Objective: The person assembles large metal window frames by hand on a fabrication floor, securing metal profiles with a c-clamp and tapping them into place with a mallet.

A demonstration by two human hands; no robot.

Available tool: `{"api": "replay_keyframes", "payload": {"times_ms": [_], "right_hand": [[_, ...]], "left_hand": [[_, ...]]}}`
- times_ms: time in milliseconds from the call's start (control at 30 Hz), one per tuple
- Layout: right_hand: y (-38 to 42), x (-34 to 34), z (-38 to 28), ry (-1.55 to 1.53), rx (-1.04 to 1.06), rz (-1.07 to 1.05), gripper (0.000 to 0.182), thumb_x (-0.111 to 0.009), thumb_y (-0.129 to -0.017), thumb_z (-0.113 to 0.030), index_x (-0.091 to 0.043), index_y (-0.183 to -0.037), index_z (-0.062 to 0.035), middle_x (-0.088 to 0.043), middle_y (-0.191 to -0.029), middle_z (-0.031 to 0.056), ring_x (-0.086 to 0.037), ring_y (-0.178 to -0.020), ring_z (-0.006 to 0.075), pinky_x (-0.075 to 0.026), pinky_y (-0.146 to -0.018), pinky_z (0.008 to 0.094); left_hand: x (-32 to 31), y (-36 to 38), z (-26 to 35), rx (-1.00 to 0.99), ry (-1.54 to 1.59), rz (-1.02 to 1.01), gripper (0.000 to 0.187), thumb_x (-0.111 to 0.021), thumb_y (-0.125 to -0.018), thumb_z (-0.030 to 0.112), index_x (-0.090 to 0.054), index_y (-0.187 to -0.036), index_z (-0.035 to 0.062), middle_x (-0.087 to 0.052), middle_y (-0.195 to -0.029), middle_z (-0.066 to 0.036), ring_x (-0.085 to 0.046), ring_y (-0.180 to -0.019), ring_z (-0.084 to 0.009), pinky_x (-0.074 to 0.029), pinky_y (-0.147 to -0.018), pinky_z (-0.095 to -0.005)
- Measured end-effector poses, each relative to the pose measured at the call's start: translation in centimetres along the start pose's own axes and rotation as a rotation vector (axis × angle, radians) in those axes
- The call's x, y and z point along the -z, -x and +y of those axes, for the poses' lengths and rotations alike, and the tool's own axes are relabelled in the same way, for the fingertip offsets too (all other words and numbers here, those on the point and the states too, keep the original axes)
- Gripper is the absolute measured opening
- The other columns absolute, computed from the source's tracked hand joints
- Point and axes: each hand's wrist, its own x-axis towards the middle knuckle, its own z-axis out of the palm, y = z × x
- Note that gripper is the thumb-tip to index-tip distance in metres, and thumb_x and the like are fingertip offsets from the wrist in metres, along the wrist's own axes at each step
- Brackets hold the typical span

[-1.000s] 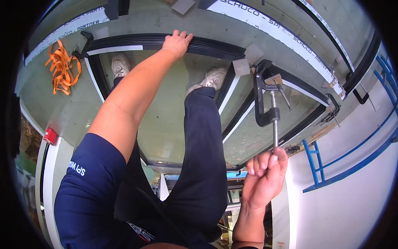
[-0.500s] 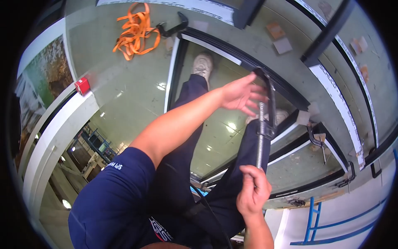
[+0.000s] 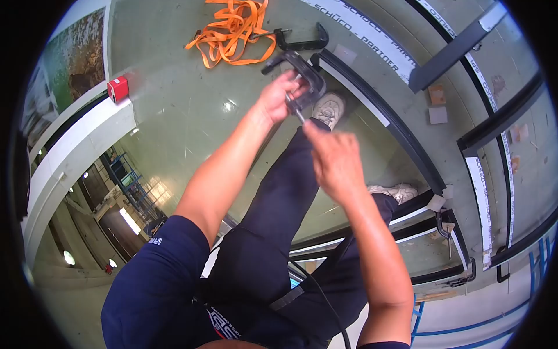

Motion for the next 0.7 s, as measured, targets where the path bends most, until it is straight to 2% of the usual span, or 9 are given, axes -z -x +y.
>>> {"api": "replay_keyframes", "payload": {"times_ms": [67, 167, 267, 300, 433, 500, 567, 633, 700], "right_hand": [[-1.7, 0.4, 0.2, 0.117, -0.137, -0.03, 0.07, -0.066, -0.077, -0.006, -0.039, -0.141, -0.0109, -0.05, -0.131, 0.0164, -0.049, -0.117, 0.034, -0.038, -0.097, 0.0423], [-0.5, -0.7, 2.6, 0.029, -0.337, 0.072, 0.068, -0.065, -0.079, -0.005, -0.038, -0.142, -0.0098, -0.049, -0.133, 0.017, -0.047, -0.122, 0.0344, -0.036, -0.102, 0.042], [4.4, -0.7, 4.7, 0.029, -0.485, 0.023, 0.066, -0.063, -0.081, -0.004, -0.039, -0.141, -0.0094, -0.049, -0.134, 0.0181, -0.047, -0.123, 0.0354, -0.036, -0.103, 0.0415], [6.2, -1.3, 5.8, 0.041, -0.569, -0.007, 0.064, -0.063, -0.081, -0.004, -0.04, -0.141, -0.0091, -0.049, -0.134, 0.0185, -0.048, -0.122, 0.0356, -0.038, -0.102, 0.0408], [11.3, -3.3, 9.1, -0.067, -0.833, -0.013, 0.056, -0.061, -0.084, -0.005, -0.043, -0.138, -0.0081, -0.052, -0.13, 0.0202, -0.053, -0.116, 0.0358, -0.043, -0.097, 0.0391], [13.0, -4.3, 11.1, -0.134, -1.058, -0.022, 0.049, -0.058, -0.087, -0.006, -0.046, -0.135, -0.0071, -0.055, -0.126, 0.0209, -0.058, -0.109, 0.035, -0.047, -0.092, 0.0379], [16.3, -6.6, 13.7, -0.15, -1.119, 0.062, 0.044, -0.056, -0.087, -0.008, -0.05, -0.131, -0.0063, -0.058, -0.123, 0.0205, -0.06, -0.108, 0.0331, -0.047, -0.092, 0.0375], [16.8, -6.7, 13.6, -0.105, -1.215, 0.033, 0.044, -0.056, -0.087, -0.012, -0.051, -0.13, -0.0061, -0.058, -0.123, 0.0194, -0.058, -0.111, 0.0336, -0.046, -0.096, 0.0375], [20.5, -8.1, 14.9, -0.119, -1.228, 0.07, 0.043, -0.057, -0.086, -0.018, -0.053, -0.128, -0.0055, -0.058, -0.124, 0.021, -0.057, -0.113, 0.0335, -0.044, -0.099, 0.0383]], "left_hand": [[2.7, -2.8, 2.8, -0.081, 0.004, 0.11, 0.057, -0.038, -0.08, -0.012, -0.038, -0.135, 0.0049, -0.055, -0.12, -0.017, -0.063, -0.103, -0.0318, -0.055, -0.088, -0.0437], [6.5, -6.6, 7.4, -0.169, -0.216, 0.409, 0.064, -0.037, -0.084, -0.015, -0.026, -0.143, 0.0085, -0.053, -0.122, -0.021, -0.064, -0.1, -0.0324, -0.058, -0.078, -0.0371], [11.0, -8.9, 12.3, -0.176, -0.584, 0.362, 0.065, -0.037, -0.087, -0.013, -0.026, -0.146, 0.0123, -0.059, -0.114, -0.019, -0.068, -0.087, -0.0282, -0.058, -0.073, -0.0339], [11.1, -9.1, 15.0, -0.073, -0.909, 0.254, 0.066, -0.035, -0.087, -0.011, -0.024, -0.148, 0.0118, -0.059, -0.119, -0.016, -0.066, -0.092, -0.023, -0.055, -0.078, -0.0319], [13.5, -13.4, 15.7, -0.086, -1.471, 0.095, 0.059, -0.036, -0.077, -0.011, -0.056, -0.129, 0.0071, -0.063, -0.107, -0.008, -0.065, -0.087, -0.0163, -0.053, -0.076, -0.0268], [12.9, -14.7, 14.5, -0.276, -1.957, -0.002, 0.053, -0.041, -0.076, -0.011, -0.062, -0.121, 0.0072, -0.065, -0.093, -0.004, -0.062, -0.081, -0.0131, -0.051, -0.075, -0.0276], [13.1, -16.5, 13.9, -0.138, -1.989, -0.058, 0.044, -0.056, -0.078, 0.007, -0.064, -0.121, 0.0165, -0.068, -0.103, -0.01, -0.064, -0.096, -0.0242, -0.05, -0.084, -0.0355], [12.3, -17.3, 12.9, -0.192, -2.073, -0.136, 0.045, -0.054, -0.08, 0.005, -0.061, -0.124, 0.0112, -0.067, -0.111, -0.012, -0.064, -0.098, -0.025, -0.05, -0.086, -0.0362], [13.5, -19.4, 12.2, 0.06, -1.757, -0.082, 0.051, -0.05, -0.078, -0.001, -0.055, -0.129, 0.0039, -0.064, -0.118, -0.012, -0.062, -0.106, -0.0223, -0.05, -0.088, -0.0338]]}}
